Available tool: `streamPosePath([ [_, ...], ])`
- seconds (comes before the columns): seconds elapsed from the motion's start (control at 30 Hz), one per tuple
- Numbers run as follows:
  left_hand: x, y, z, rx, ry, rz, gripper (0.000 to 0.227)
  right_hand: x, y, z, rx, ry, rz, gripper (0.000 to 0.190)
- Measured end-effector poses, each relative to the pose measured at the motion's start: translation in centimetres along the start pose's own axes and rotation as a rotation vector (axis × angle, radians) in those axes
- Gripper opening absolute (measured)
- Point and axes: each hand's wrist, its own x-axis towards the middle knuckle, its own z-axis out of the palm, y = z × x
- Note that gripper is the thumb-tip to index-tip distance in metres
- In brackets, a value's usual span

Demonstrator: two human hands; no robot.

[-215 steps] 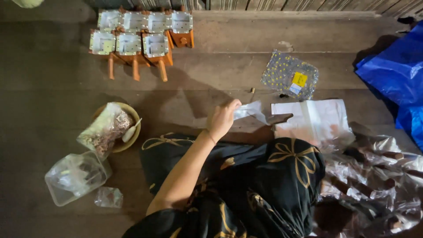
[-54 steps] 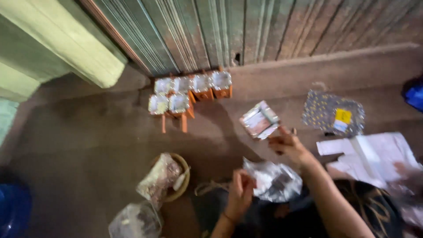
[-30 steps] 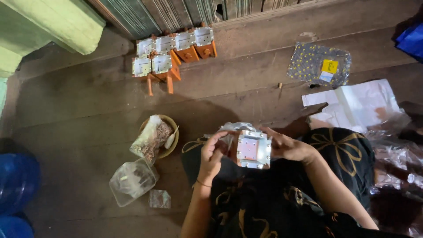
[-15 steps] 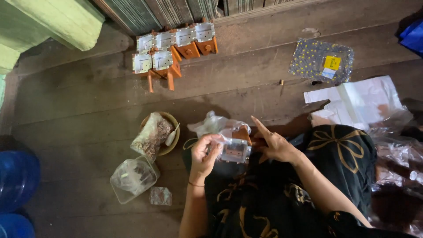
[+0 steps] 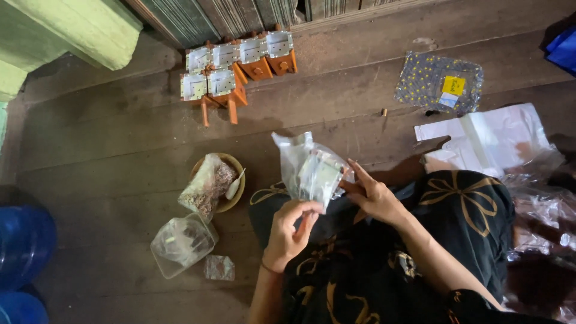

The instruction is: The person is manually packaging small rectangular components into individual clear plastic bags while sitting on a wooden floor.

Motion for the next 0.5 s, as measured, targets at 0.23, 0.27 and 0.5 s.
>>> streamPosePath([
  [0.23, 2.9, 0.9, 6.0, -0.034, 0.059, 0.241, 0.013, 0.9, 5.0, 0.6, -0.306, 0.105, -0.05, 0.108],
  [0.27, 2.9, 1.2, 6.8, -0.034, 0.059, 0.243, 0.013, 0.8, 4.4, 0.6, -0.306, 0.108, -0.05, 0.108],
  [0.5, 1.1, -1.3, 9.4, -0.091, 0.551, 0.022, 0.097, -1.9, -1.6, -0.5, -0.004, 0.12, -0.334, 0.073],
])
